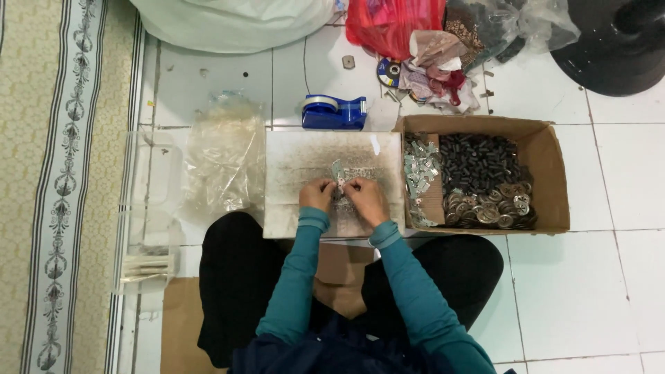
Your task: The person sits on the floor and packs small metal parts into clear plastic bags. They use a tape dispenser to seal each bag and place it aside, repeating the process with multiple bags.
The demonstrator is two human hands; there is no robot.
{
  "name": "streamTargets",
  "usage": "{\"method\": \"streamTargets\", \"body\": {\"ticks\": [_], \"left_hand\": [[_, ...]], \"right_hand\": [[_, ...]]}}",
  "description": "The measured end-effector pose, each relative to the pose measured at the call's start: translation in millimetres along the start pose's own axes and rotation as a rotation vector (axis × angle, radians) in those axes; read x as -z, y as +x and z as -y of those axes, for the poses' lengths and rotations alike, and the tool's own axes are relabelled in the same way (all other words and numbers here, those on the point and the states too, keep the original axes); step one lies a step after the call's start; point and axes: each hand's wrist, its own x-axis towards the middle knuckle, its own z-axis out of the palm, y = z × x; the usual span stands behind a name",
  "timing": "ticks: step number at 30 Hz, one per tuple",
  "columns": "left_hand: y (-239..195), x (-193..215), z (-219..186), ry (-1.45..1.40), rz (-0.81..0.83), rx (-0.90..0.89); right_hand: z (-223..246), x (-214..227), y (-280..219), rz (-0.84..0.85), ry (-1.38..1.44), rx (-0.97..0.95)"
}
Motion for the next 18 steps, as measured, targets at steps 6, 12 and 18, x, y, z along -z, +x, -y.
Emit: {"method": "streamTargets", "body": {"ticks": [6,12,18], "left_hand": [[-15.0,13.9,-25.1,0.124,-0.025,-0.023],[-19.8,11.2,-30.8,0.104,-0.109,-0.055],[-25.7,-17.6,-77.2,0.068,-0.002,-0.353]], "right_hand": [[14.1,-2.2,-9.1,-0.072,-0.009,-0.009],[-27.9,-14.5,10.4,-0.080,0.172,-0.018],[-72.3,59.7,6.7,-0.226,0.360,-0.009]]}}
